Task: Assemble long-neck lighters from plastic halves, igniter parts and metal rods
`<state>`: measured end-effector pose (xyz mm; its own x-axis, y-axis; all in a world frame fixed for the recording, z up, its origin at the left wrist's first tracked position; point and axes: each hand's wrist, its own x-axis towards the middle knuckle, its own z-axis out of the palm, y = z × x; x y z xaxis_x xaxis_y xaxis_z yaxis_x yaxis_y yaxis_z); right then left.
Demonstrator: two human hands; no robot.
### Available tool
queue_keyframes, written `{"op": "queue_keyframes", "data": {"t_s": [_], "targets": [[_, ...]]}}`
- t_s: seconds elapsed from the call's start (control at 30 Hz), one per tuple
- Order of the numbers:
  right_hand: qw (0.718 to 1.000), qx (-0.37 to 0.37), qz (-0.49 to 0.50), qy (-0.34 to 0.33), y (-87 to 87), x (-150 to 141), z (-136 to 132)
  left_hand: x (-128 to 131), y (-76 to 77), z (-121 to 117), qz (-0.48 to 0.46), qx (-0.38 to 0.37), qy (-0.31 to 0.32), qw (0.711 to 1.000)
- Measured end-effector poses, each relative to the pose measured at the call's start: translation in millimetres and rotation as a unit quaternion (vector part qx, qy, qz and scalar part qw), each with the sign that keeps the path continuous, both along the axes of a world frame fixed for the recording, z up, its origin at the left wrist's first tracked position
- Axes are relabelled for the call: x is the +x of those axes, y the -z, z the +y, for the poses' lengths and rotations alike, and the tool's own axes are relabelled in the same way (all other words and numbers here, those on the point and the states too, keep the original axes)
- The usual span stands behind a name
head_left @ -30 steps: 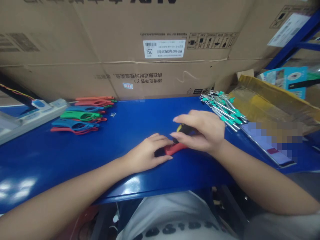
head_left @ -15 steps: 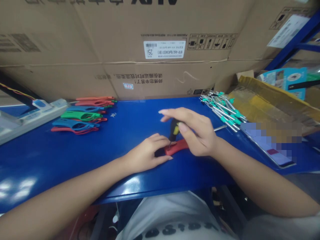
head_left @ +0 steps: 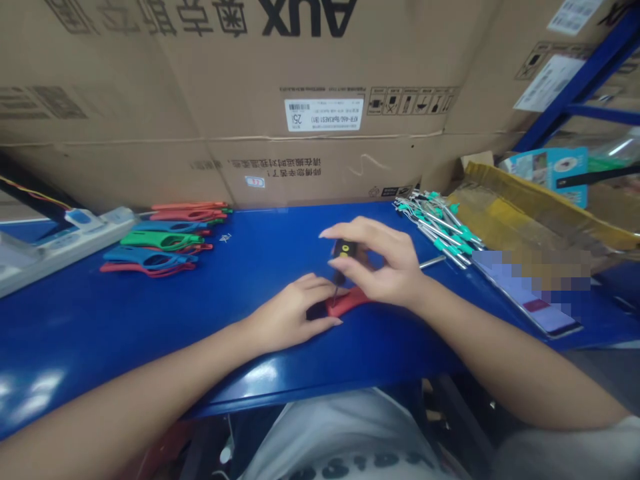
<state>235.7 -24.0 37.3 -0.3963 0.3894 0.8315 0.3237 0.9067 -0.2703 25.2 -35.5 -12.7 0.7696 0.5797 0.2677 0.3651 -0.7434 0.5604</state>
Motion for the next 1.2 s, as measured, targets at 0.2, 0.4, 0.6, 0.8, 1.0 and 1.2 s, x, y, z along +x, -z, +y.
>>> {"op": "queue_keyframes", "data": {"t_s": [0.2,0.4,0.6,0.8,1.0,1.2], "targets": [[0.995,-0.070,-0.032,-0.059,-3.1,1.1,0.7,0.2,0.2,-0.4,-0.004,-0.001,0.004,1.000],[0.997,-0.062,0.029,-0.026,-1.4,-1.2,2.7,-0.9,1.6,0.7,0.002,-0.005,0.004,1.000],[0.958,-0.216,-0.025,-0.185,-6.2,2.3,0.1,0.0,1.9,-0.1,-0.016,0.007,0.004,1.000],[0.996,-0.035,0.005,-0.077,-5.6,1.2,0.6,-0.9,3.7,0.2,0.001,0.006,-0.008,1.000],[0.960,-0.209,-0.025,-0.183,-7.7,0.6,-3.6,-0.5,3.2,0.1,-0.008,0.011,-0.003,1.000],[0.996,-0.042,-0.001,-0.084,-5.3,0.2,-2.3,-1.0,4.1,0.1,0.000,0.004,-0.013,1.000]]}}
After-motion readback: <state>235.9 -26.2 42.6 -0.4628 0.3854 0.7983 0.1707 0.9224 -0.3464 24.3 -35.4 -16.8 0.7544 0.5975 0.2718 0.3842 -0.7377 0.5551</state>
